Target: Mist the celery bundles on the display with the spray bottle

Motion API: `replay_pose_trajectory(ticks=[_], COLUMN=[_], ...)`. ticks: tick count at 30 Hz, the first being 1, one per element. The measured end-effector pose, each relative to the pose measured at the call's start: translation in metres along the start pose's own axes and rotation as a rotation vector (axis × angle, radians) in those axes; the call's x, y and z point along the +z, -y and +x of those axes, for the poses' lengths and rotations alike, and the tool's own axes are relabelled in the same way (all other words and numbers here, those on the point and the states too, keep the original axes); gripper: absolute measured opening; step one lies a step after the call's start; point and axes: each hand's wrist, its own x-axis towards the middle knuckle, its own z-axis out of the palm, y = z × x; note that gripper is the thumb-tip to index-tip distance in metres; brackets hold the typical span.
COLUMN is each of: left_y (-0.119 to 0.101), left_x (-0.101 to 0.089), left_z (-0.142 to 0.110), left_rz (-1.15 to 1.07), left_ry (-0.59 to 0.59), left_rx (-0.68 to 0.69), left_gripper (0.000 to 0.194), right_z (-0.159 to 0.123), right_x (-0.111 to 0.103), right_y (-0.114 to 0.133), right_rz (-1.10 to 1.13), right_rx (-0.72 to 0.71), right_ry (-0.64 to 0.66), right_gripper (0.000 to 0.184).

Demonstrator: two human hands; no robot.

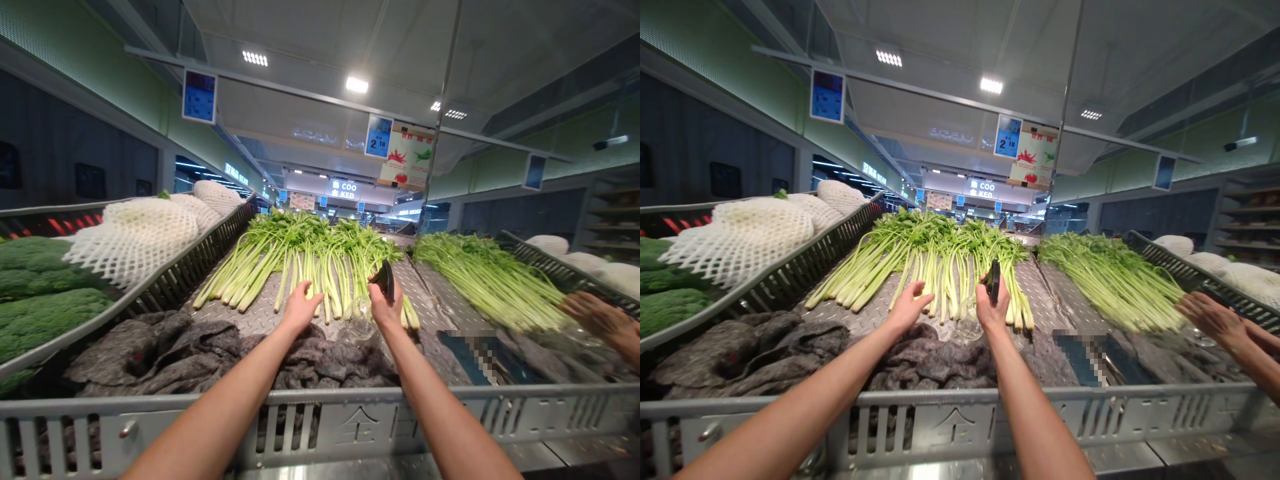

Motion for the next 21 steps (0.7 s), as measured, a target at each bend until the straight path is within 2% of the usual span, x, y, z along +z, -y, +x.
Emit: replay_pose_trajectory(ticks=[7,15,21], left_y=[-0.006,-0.003,0.002], left_x=[0.007,0.009,0.007], left_z=[-0.012,-0.011,-0.003], left_rz=[0.073,0.144,0.152], left_ry=[0.040,0.046,-0.002], left_rx=[0.101,0.103,0.082], left_gripper=[0.046,0.043,0.041], right_z=[-0.005,-0.008,0.004], right_x=[0.002,0.008,0.032], right_y=[0.001,-0.003,0.014], right_rz=[0.013,-0.009,0.017], right_rx=[-0.108,-0.140,-0.112], right_ry=[0.025,0.109,0.101], right_gripper=[0.026,0.028,0.023])
